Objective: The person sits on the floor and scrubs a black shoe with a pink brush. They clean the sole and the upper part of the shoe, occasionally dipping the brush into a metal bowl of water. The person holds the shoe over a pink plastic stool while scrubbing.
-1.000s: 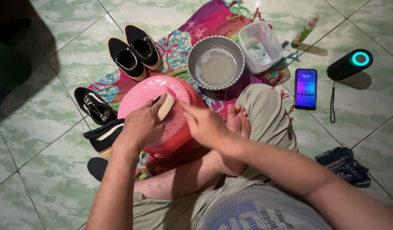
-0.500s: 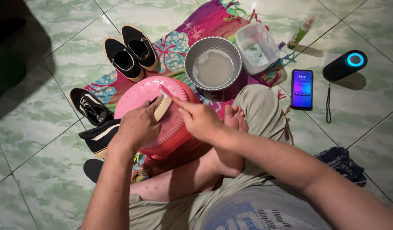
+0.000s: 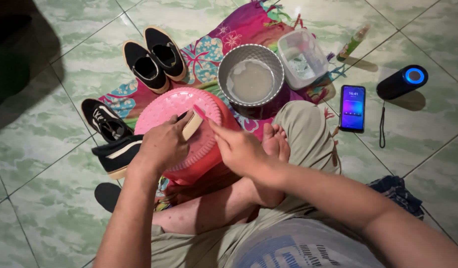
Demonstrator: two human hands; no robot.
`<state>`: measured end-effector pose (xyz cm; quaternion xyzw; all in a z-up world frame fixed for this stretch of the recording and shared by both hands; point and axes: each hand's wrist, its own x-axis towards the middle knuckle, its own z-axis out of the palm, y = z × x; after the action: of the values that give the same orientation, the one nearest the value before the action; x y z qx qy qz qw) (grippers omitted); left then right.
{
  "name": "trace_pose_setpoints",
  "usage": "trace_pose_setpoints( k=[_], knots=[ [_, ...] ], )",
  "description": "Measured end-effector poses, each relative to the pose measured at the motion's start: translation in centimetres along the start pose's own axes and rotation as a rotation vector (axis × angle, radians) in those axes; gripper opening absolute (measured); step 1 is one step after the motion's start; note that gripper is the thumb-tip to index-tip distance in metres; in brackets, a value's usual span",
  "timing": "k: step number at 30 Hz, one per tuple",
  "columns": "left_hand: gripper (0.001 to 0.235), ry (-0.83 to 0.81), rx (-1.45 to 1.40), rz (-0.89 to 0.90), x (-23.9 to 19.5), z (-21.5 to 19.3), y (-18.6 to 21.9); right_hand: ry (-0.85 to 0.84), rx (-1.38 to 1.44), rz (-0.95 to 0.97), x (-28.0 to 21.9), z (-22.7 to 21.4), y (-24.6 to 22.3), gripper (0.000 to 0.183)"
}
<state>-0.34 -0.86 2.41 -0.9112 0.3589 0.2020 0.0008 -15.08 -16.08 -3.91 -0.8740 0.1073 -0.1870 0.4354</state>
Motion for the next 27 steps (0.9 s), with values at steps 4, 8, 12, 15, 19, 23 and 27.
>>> trace_pose_setpoints(
  k=[4, 8, 12, 15, 19, 23, 27],
  knots=[
    [0.080, -0.002, -0.001, 0.012, -0.7, -1.1, 0.9, -0.044, 0.040, 0.057, -0.8, -1.3, -1.6, 0.035],
    [0.083, -0.009, 0.030, 0.018, -0.4, -0.3, 0.4, -0.069, 0.193, 0.084, 3.3, -0.5, 0.3, 0.033],
    [0.085, -0.025, 0.017, 0.007, -0.3, -0.4, 0.3, -0.074, 0.266, 0.141, 2.0, 0.2, 1.7, 0.034],
    [0.084, -0.026, -0.005, -0.006, -1.1, -1.5, 0.9, -0.143, 0.315, 0.187, -2.9, -0.8, -1.3, 0.035],
    [0.085, -0.032, 0.005, -0.003, -1.0, -1.0, 0.6, -0.094, 0.259, 0.244, -2.3, -4.0, -2.0, 0.037],
    [0.086, -0.020, 0.006, 0.011, -1.0, -1.7, 0.8, -0.040, 0.260, 0.347, 0.6, -4.1, -0.7, 0.039],
    [0.085, -0.009, -0.005, 0.008, -0.9, -1.2, 0.6, -0.103, 0.725, 0.522, 2.3, 0.5, 2.8, 0.037]
  ],
)
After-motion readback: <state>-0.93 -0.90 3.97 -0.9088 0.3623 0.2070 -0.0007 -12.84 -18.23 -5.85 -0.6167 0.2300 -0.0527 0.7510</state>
